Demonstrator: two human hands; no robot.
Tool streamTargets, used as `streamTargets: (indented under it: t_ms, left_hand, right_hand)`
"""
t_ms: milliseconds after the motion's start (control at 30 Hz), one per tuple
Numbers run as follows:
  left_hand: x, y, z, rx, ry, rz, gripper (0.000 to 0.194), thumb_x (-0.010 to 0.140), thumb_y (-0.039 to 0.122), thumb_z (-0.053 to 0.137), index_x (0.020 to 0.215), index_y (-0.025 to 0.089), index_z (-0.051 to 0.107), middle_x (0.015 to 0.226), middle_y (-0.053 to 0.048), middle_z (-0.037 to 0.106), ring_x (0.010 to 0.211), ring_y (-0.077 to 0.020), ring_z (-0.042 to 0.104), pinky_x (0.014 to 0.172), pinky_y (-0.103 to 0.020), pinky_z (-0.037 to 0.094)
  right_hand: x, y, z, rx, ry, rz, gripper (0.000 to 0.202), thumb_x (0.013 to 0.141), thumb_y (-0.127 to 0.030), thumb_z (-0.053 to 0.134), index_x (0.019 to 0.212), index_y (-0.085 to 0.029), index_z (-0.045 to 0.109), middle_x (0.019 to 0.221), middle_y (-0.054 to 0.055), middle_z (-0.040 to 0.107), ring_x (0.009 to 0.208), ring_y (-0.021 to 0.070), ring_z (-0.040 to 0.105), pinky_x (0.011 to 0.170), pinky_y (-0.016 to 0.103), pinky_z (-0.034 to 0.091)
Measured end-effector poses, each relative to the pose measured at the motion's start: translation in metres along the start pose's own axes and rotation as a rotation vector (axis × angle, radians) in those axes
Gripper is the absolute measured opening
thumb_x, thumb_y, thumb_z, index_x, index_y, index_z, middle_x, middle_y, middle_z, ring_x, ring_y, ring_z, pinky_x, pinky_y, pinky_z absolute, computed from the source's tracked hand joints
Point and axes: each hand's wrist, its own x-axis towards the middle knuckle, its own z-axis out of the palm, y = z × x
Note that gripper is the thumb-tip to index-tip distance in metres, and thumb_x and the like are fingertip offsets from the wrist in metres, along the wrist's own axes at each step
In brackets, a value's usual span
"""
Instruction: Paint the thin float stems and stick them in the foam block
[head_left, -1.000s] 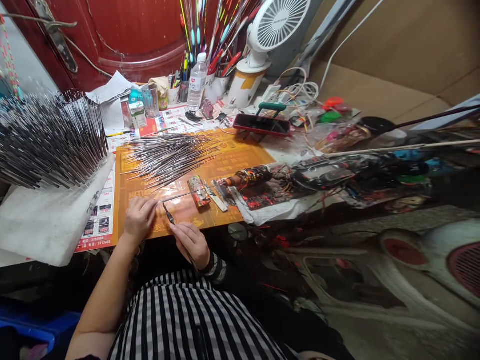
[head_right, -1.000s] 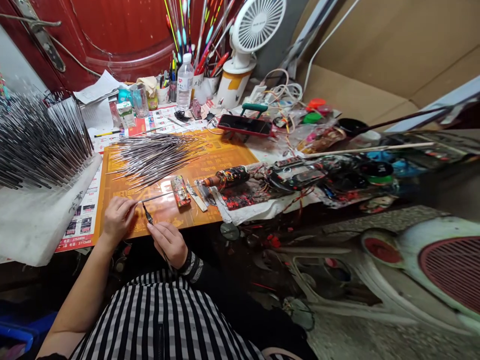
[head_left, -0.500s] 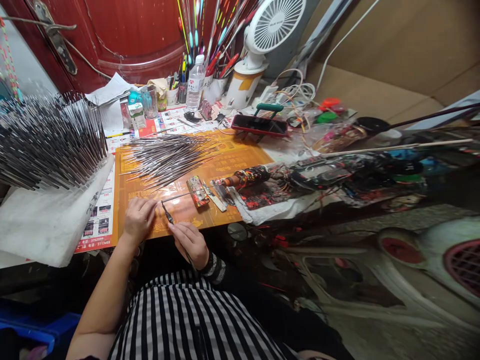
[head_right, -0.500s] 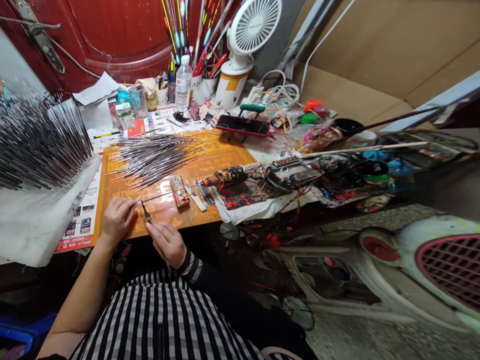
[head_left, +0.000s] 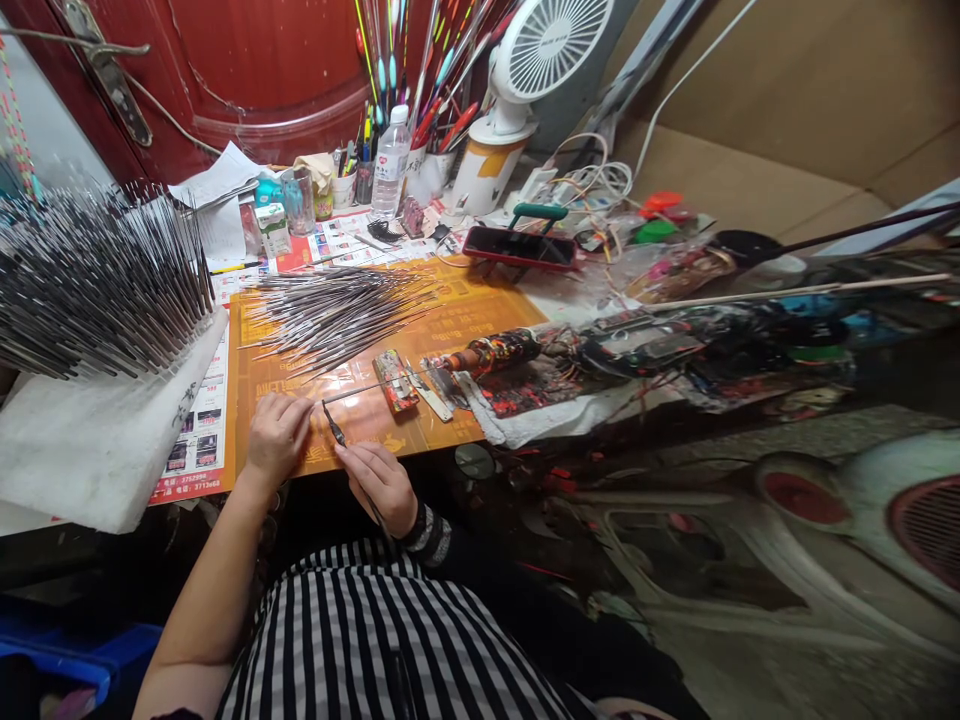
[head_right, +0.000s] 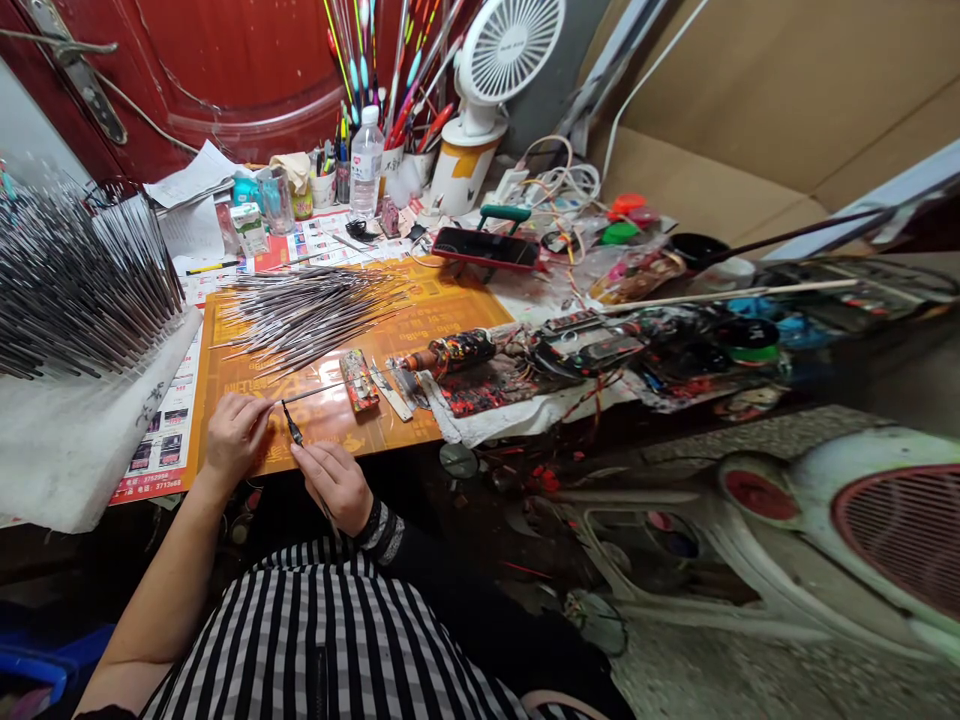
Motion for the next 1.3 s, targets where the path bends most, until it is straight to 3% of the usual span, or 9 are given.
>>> streamTargets:
  t_ms: [633,1000,1300]
  left_hand:
    - [-0.001,0.0,0.0,0.01,-0.003,-0.007,0.019,0.099,0.025,0.052,0.104,0.019,0.069,0.088,-0.006,0.071,0.082,-0.0191,0.059,0.08,-0.034,0.046]
    - [-0.001,-0.001,-0.001,0.004,-0.011,-0.009,0.018,0.099,0.026,0.051,0.103,0.02,0.068,0.088,-0.005,0.071,0.082,-0.0191,0.059,0.079,-0.034,0.045]
    - [-0.005,0.006,0.003,0.113,-0.029,-0.025,0.024,0.102,0.026,0.044,0.1,0.021,0.067,0.089,-0.006,0.07,0.083,-0.0191,0.058,0.079,-0.034,0.044]
  right_hand:
    - [-0.001,0.002,-0.002,-0.004,0.032,-0.056,0.06,0.09,-0.002,0.057,0.148,-0.014,0.047,0.11,0.014,0.074,0.105,0.0235,0.068,0.086,0.039,0.062]
    - [0.0,0.001,-0.001,-0.014,-0.001,-0.024,0.059,0.092,-0.003,0.054,0.149,-0.016,0.046,0.111,0.013,0.074,0.105,0.0237,0.069,0.089,0.041,0.062]
    - [-0.008,0.007,-0.01,0.048,-0.032,-0.081,0.057,0.092,-0.005,0.055,0.147,-0.018,0.05,0.111,0.012,0.074,0.105,0.0238,0.071,0.086,0.039,0.063]
